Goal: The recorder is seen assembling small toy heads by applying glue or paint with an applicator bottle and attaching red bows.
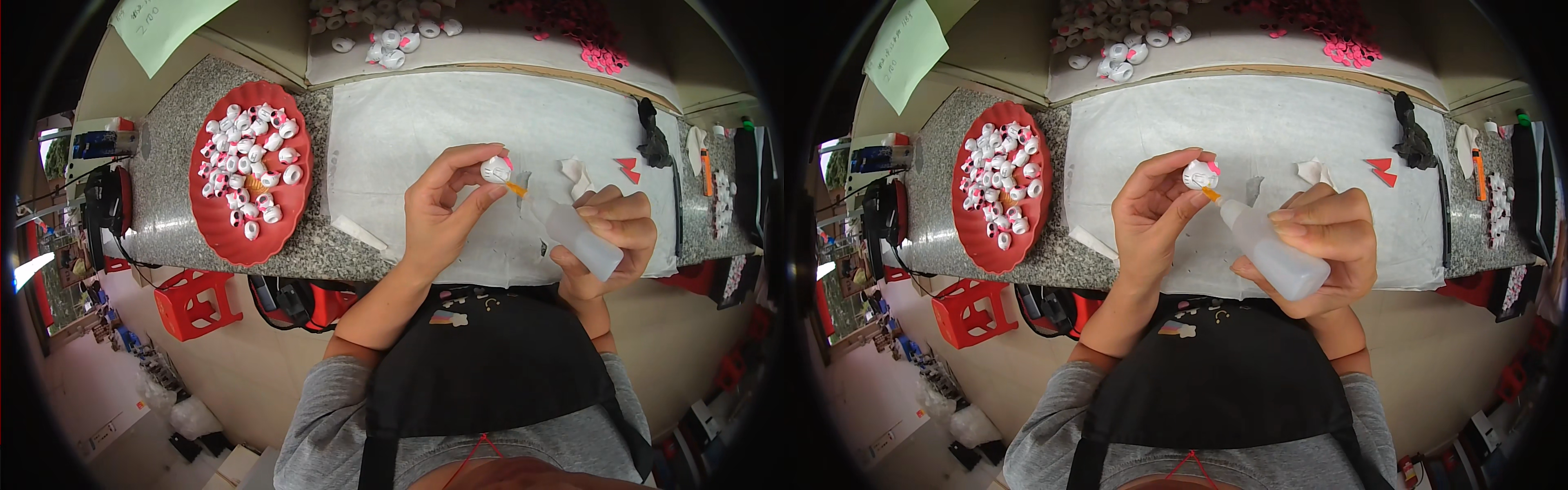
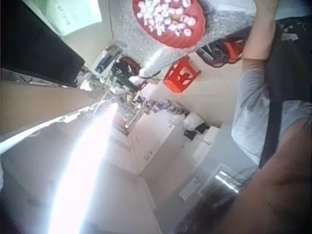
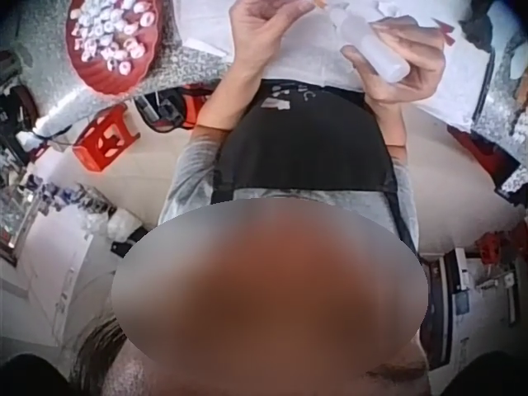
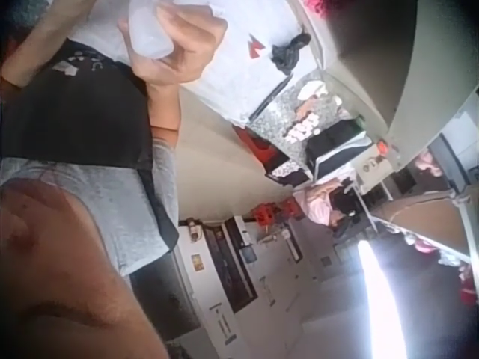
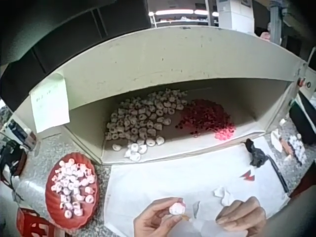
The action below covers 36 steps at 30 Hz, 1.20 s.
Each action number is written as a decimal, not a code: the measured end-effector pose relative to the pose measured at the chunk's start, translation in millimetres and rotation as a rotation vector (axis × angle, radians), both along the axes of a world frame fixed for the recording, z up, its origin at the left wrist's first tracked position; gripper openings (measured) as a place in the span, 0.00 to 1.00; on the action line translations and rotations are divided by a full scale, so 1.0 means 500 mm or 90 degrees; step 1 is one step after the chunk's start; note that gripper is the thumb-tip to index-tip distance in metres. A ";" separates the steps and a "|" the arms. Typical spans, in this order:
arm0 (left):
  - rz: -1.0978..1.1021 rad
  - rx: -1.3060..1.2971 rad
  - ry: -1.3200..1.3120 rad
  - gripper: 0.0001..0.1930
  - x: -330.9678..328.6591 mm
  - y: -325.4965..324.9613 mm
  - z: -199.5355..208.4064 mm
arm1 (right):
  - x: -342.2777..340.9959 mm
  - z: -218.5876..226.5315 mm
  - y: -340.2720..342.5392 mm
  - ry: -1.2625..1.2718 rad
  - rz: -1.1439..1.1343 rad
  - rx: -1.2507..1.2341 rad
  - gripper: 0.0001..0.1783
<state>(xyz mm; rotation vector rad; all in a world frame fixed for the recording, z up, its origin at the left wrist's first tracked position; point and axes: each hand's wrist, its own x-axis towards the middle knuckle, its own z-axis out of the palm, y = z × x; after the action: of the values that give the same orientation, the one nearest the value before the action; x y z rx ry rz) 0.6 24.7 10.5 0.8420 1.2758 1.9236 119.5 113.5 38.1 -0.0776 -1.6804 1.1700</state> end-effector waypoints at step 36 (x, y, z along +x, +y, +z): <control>-0.019 0.102 -0.314 0.16 -0.021 -0.007 0.008 | -0.189 -0.081 0.371 -0.538 -0.243 0.436 0.20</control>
<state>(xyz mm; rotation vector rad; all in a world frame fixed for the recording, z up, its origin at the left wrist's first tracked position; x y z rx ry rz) -9.7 21.2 14.4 0.4148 0.8177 2.0604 25.0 298.8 -2.3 -0.4897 -2.5741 0.2059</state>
